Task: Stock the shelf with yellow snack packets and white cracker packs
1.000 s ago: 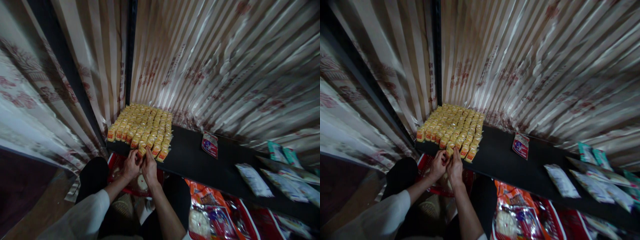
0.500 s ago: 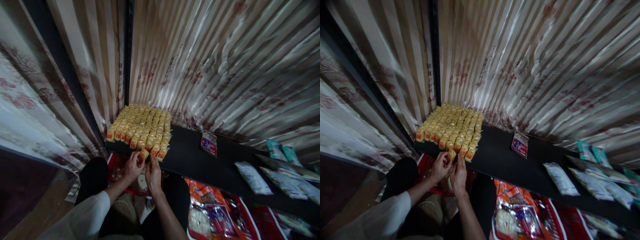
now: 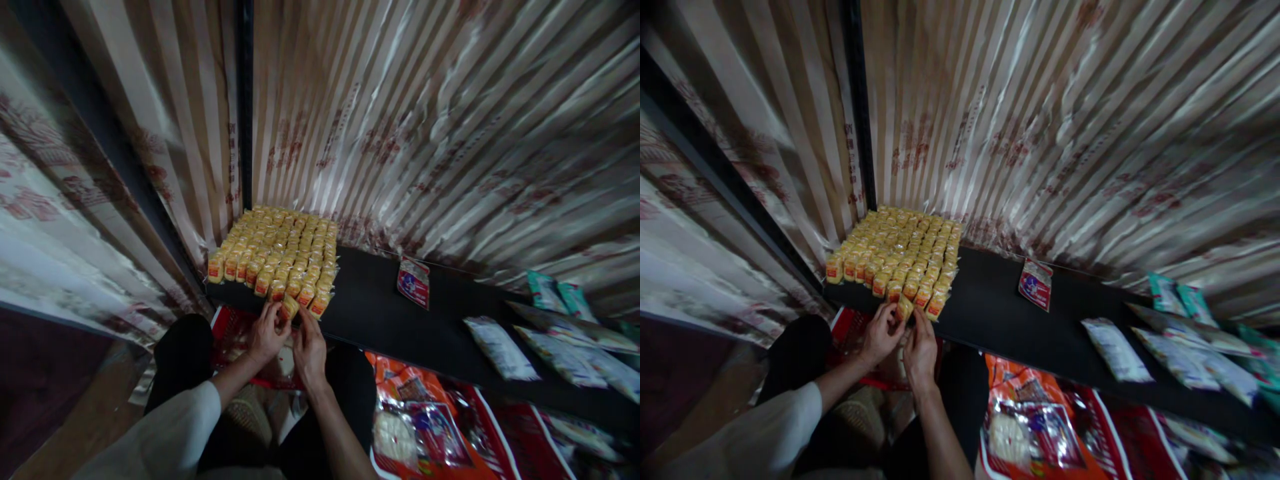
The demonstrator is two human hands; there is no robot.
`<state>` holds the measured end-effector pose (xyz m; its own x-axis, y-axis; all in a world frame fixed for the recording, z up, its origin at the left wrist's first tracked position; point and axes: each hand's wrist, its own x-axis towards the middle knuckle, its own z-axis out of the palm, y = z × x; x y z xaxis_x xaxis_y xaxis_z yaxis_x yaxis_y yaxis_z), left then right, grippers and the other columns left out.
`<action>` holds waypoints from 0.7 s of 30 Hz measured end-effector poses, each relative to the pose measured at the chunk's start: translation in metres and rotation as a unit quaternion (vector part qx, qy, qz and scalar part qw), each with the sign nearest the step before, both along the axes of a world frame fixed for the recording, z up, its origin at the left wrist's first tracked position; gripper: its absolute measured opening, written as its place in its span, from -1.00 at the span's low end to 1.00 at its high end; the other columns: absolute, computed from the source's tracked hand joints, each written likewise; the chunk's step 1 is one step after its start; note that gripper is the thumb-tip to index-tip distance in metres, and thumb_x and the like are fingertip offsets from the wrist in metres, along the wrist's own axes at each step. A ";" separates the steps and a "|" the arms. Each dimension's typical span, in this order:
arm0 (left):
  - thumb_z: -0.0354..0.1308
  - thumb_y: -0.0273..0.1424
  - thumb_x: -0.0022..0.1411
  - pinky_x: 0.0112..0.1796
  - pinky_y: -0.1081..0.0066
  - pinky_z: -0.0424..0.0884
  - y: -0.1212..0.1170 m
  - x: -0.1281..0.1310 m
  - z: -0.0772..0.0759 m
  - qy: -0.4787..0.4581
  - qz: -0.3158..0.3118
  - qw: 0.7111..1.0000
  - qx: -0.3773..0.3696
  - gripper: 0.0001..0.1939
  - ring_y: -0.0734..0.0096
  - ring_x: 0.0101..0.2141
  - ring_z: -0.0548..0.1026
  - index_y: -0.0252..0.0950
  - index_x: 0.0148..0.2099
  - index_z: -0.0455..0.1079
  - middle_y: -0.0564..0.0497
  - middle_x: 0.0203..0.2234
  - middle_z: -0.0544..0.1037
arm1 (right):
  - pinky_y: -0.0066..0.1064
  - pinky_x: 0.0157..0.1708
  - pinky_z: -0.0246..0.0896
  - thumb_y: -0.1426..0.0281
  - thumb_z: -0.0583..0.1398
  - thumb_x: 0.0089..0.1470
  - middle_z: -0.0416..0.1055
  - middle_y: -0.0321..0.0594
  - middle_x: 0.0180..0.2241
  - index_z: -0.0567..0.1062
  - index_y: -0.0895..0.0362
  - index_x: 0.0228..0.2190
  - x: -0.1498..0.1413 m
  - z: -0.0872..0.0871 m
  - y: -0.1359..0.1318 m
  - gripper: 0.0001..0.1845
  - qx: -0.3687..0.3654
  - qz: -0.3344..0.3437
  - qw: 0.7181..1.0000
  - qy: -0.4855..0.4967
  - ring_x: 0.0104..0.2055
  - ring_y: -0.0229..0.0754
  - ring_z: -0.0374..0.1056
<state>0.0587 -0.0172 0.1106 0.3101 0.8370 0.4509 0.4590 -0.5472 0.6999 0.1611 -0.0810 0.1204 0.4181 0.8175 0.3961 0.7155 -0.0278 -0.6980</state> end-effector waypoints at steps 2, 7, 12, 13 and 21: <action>0.07 -0.45 0.11 -0.37 0.49 0.45 -0.002 0.001 0.001 0.008 0.001 1.000 0.002 -0.66 0.53 -0.48 0.41 -0.30 -0.03 0.20 -0.01 -0.30 0.40 | -0.16 0.06 0.23 0.53 -0.02 0.04 0.38 -0.04 -0.02 0.41 0.14 -0.01 0.007 0.001 -0.009 -0.52 0.010 -0.037 0.999 -0.011 0.05 -0.10 0.29; 0.06 -0.46 0.10 -0.36 0.47 0.45 -0.006 0.008 0.002 0.019 -0.017 1.000 0.001 -0.66 0.53 -0.48 0.42 -0.32 -0.03 0.21 -0.03 -0.28 0.41 | -0.14 0.01 0.25 0.51 -0.01 0.03 0.38 -0.03 -0.10 0.45 0.15 -0.06 0.026 0.002 -0.014 -0.55 0.021 -0.101 0.994 -0.040 -0.03 -0.08 0.29; 0.06 -0.46 0.09 -0.36 0.46 0.46 -0.010 0.015 0.005 0.035 -0.038 0.999 -0.013 -0.65 0.53 -0.48 0.43 -0.32 -0.03 0.21 -0.04 -0.25 0.41 | -0.17 0.01 0.26 0.54 -0.04 0.02 0.37 -0.06 -0.07 0.43 0.12 -0.04 0.035 0.001 -0.006 -0.51 0.041 -0.069 0.996 -0.027 -0.01 -0.12 0.29; 0.06 -0.46 0.10 -0.36 0.46 0.46 -0.010 0.016 0.006 0.036 -0.042 0.998 -0.012 -0.65 0.54 -0.48 0.43 -0.31 -0.03 0.20 -0.04 -0.25 0.41 | -0.17 0.01 0.26 0.55 -0.04 0.02 0.37 -0.06 -0.07 0.44 0.12 -0.04 0.036 0.000 -0.006 -0.51 0.046 -0.062 0.997 -0.022 0.00 -0.13 0.29; 0.06 -0.48 0.09 -0.36 0.46 0.46 -0.011 0.025 0.006 0.017 -0.047 0.999 0.006 -0.63 0.53 -0.48 0.41 -0.30 -0.01 0.18 -0.02 -0.26 0.40 | -0.10 -0.01 0.24 0.51 -0.04 0.08 0.42 -0.09 -0.18 0.47 0.14 -0.23 0.047 0.002 -0.015 -0.67 0.081 -0.060 0.994 0.031 -0.06 -0.13 0.32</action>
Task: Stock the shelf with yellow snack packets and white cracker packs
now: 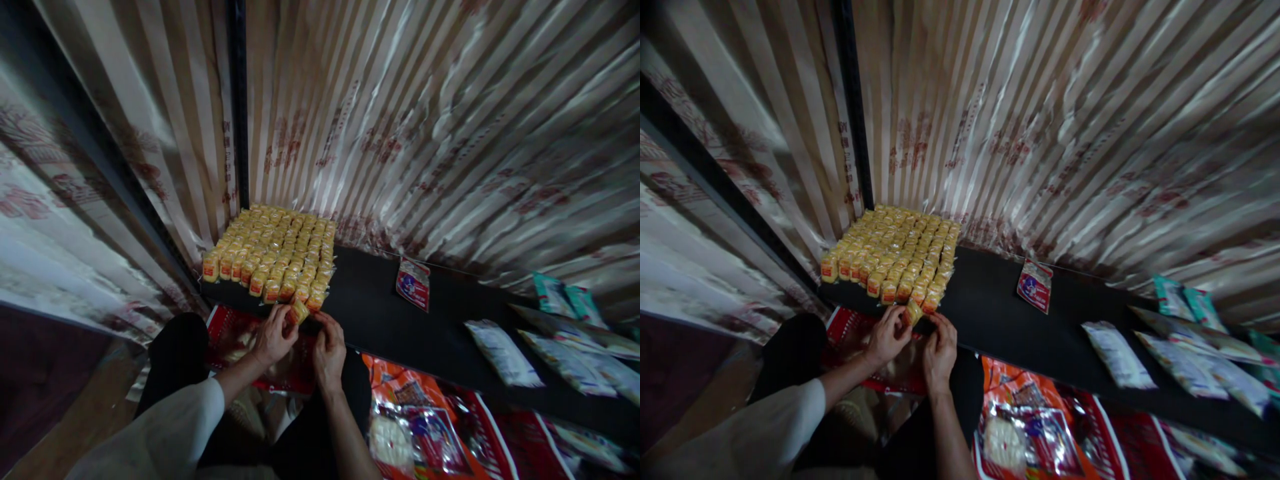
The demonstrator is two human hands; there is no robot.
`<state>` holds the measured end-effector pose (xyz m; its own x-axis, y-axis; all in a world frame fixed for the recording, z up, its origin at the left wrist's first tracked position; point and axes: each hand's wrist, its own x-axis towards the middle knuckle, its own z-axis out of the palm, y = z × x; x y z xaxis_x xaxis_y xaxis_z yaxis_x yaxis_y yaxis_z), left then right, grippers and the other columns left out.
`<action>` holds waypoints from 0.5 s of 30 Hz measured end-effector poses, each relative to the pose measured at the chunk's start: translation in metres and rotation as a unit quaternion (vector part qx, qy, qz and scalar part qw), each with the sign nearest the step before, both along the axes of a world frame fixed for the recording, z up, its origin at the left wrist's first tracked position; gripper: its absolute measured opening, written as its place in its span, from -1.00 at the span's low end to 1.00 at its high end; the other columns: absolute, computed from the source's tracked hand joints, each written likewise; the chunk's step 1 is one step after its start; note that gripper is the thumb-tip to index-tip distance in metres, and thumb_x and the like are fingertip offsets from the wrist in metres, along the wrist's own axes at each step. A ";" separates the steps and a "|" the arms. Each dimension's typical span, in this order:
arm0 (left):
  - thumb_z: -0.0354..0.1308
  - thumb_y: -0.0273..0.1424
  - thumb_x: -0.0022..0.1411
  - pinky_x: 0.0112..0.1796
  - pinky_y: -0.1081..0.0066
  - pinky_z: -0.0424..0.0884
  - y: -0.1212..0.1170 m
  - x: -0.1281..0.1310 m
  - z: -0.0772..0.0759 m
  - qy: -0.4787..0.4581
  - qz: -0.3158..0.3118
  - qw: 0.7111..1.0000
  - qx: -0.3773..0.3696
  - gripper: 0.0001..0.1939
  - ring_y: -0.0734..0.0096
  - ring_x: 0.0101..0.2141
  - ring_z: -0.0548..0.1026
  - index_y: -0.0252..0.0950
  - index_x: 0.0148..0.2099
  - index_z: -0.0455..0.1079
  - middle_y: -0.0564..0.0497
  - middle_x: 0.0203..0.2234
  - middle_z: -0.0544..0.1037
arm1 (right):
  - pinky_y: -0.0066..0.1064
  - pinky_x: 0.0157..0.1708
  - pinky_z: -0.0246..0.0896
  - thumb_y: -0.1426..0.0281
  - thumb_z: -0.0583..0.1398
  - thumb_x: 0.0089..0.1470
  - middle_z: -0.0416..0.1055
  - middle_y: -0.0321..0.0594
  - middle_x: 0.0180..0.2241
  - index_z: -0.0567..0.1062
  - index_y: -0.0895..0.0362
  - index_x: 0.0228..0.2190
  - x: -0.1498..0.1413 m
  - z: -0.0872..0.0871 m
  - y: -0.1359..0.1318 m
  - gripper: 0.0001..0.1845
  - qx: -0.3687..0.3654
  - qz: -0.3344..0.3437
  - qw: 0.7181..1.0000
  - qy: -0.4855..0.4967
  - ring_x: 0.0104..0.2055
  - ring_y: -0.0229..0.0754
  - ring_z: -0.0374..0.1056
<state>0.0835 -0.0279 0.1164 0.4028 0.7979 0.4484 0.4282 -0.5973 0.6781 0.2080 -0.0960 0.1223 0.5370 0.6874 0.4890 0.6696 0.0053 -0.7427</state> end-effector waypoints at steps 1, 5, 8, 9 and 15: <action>0.06 -0.49 0.09 -0.36 0.46 0.45 -0.001 0.000 0.000 -0.003 -0.001 1.000 -0.003 -0.63 0.53 -0.48 0.41 -0.30 -0.01 0.18 -0.03 -0.26 0.40 | -0.12 -0.02 0.25 0.50 -0.04 0.09 0.41 -0.09 -0.18 0.47 0.14 -0.24 0.001 0.001 -0.001 -0.68 0.001 -0.010 1.000 0.011 -0.08 -0.13 0.32; 0.07 -0.48 0.10 -0.34 0.45 0.45 -0.006 -0.004 0.000 -0.024 0.027 0.999 -0.023 -0.63 0.51 -0.45 0.41 -0.29 -0.01 0.18 -0.02 -0.27 0.39 | -0.17 -0.07 0.27 0.46 -0.02 0.13 0.40 -0.11 -0.23 0.46 0.14 -0.26 -0.003 0.006 -0.003 -0.73 0.014 -0.024 0.999 0.021 -0.11 -0.14 0.33; 0.08 -0.49 0.09 -0.36 0.46 0.44 -0.007 -0.016 0.001 -0.048 0.088 0.994 -0.045 -0.64 0.50 -0.43 0.41 -0.30 -0.02 0.19 -0.02 -0.28 0.39 | -0.19 -0.07 0.28 0.46 -0.01 0.14 0.41 -0.12 -0.23 0.45 0.13 -0.24 -0.017 0.006 -0.005 -0.74 0.022 0.009 1.000 0.013 -0.11 -0.15 0.34; 0.08 -0.50 0.09 -0.37 0.46 0.43 -0.007 -0.022 0.001 -0.053 0.107 0.991 -0.052 -0.65 0.50 -0.43 0.41 -0.30 -0.03 0.20 -0.02 -0.28 0.38 | -0.19 -0.08 0.28 0.46 0.00 0.14 0.41 -0.11 -0.22 0.45 0.13 -0.23 -0.023 0.006 -0.005 -0.74 0.020 0.025 0.999 0.012 -0.11 -0.15 0.34; 0.07 -0.48 0.11 -0.37 0.46 0.41 0.025 -0.071 0.001 -0.040 0.216 0.974 -0.057 -0.68 0.51 -0.45 0.40 -0.29 -0.04 0.23 0.00 -0.28 0.38 | -0.26 -0.13 0.33 0.49 0.01 0.12 0.44 -0.11 -0.21 0.48 0.11 -0.21 -0.071 -0.003 0.012 -0.71 0.008 0.123 0.992 0.024 -0.12 -0.16 0.38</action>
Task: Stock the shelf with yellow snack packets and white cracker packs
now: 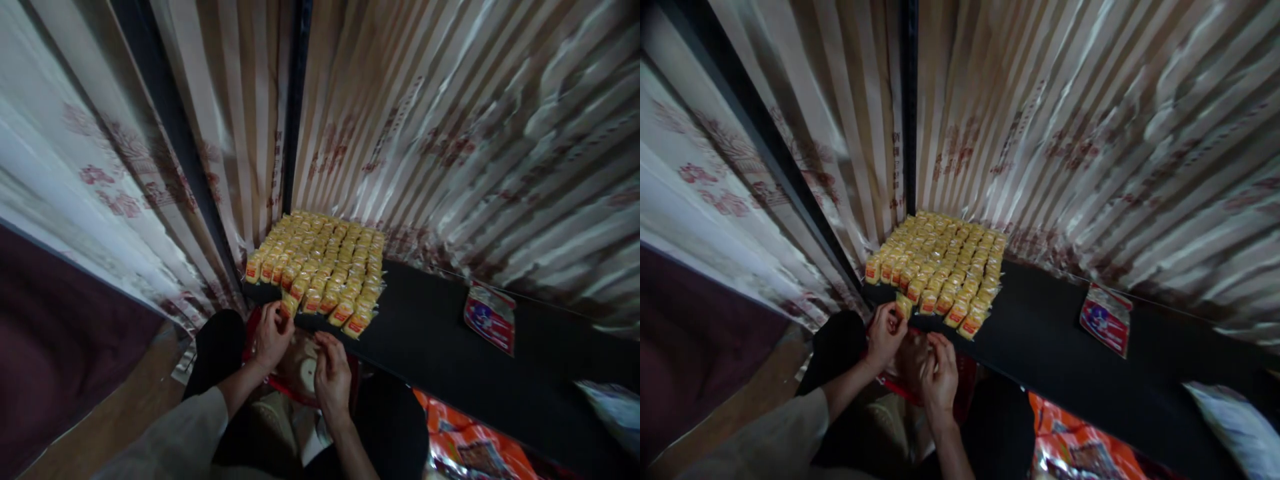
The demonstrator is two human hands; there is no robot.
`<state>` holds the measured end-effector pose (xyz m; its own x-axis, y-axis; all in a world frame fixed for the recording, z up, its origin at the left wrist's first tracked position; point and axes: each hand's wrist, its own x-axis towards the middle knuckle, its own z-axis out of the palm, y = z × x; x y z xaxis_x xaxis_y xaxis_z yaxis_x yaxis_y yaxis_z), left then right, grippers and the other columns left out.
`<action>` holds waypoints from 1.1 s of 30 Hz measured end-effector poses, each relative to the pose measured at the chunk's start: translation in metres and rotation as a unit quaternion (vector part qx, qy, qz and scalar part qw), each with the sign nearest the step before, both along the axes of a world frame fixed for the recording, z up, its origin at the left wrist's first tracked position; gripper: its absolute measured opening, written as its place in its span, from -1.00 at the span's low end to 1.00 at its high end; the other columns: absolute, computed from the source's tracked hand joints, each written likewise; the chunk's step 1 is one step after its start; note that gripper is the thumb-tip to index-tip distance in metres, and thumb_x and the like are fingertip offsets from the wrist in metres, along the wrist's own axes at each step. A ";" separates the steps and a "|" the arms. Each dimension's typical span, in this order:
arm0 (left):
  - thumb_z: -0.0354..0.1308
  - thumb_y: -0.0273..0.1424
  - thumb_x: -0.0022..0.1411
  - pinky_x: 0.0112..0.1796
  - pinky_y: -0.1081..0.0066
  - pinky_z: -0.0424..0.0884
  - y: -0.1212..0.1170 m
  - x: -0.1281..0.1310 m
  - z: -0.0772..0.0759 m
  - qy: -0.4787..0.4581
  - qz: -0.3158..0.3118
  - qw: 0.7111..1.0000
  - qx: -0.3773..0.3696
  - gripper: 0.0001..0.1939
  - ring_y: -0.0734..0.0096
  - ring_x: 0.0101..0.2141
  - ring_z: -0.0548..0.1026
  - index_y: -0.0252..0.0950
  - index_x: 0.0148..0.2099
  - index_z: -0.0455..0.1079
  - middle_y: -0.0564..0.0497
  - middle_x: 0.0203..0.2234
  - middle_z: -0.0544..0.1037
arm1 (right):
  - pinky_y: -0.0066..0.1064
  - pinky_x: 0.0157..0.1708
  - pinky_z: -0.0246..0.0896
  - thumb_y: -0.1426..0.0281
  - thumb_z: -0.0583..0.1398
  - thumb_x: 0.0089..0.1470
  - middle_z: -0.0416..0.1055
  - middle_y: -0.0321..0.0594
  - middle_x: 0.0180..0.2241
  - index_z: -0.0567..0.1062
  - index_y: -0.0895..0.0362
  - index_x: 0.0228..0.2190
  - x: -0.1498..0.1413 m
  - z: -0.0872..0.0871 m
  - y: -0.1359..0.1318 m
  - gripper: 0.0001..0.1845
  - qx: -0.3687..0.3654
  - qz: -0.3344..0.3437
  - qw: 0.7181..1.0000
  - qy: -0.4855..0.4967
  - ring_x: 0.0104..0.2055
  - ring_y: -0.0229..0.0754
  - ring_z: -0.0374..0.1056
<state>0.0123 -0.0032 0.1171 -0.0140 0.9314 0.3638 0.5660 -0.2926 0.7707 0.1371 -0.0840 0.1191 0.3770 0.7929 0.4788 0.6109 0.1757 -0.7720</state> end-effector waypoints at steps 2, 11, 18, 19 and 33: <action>0.06 -0.47 0.13 -0.35 0.45 0.41 0.017 -0.014 0.001 0.014 0.035 0.999 0.007 -0.69 0.52 -0.47 0.41 -0.31 -0.04 0.25 -0.01 -0.26 0.38 | -0.28 -0.13 0.34 0.51 0.01 0.11 0.45 -0.12 -0.21 0.48 0.10 -0.20 -0.018 -0.001 0.013 -0.70 -0.006 0.028 1.000 0.008 -0.13 -0.17 0.39; 0.08 -0.43 0.18 -0.31 0.43 0.42 0.064 -0.033 0.007 0.051 0.073 0.996 -0.003 -0.63 0.51 -0.47 0.45 -0.32 0.06 0.27 -0.09 -0.14 0.43 | -0.28 -0.05 0.31 0.54 -0.01 0.07 0.45 -0.12 -0.18 0.50 0.09 -0.17 -0.065 0.005 0.065 -0.63 -0.026 0.078 0.996 0.031 -0.09 -0.17 0.38; 0.06 -0.38 0.23 -0.31 0.38 0.43 0.075 -0.032 0.003 0.065 0.106 0.992 -0.014 -0.57 0.41 -0.44 0.50 -0.31 0.14 0.19 -0.18 -0.03 0.43 | -0.28 -0.08 0.31 0.54 0.01 0.04 0.47 -0.15 -0.23 0.51 0.09 -0.23 -0.059 -0.002 0.059 -0.65 -0.041 0.068 0.996 0.033 -0.13 -0.17 0.39; 0.06 -0.38 0.24 -0.29 0.37 0.43 0.074 -0.031 0.003 0.063 0.105 0.992 -0.021 -0.59 0.39 -0.40 0.51 -0.33 0.12 0.20 -0.18 -0.06 0.44 | -0.28 -0.09 0.32 0.53 0.01 0.05 0.47 -0.15 -0.24 0.51 0.09 -0.24 -0.059 -0.003 0.057 -0.67 -0.046 0.064 0.996 0.037 -0.14 -0.17 0.39; 0.00 -0.36 0.27 -0.19 0.26 0.42 0.080 -0.029 -0.009 -0.023 0.070 0.997 0.026 -0.63 0.36 -0.33 0.44 -0.36 0.10 0.17 -0.09 -0.26 0.35 | -0.12 0.00 0.20 0.30 0.03 0.16 0.37 -0.07 -0.15 0.44 0.14 -0.18 0.020 0.005 -0.004 -0.71 -0.026 -0.147 0.988 0.048 -0.05 -0.09 0.30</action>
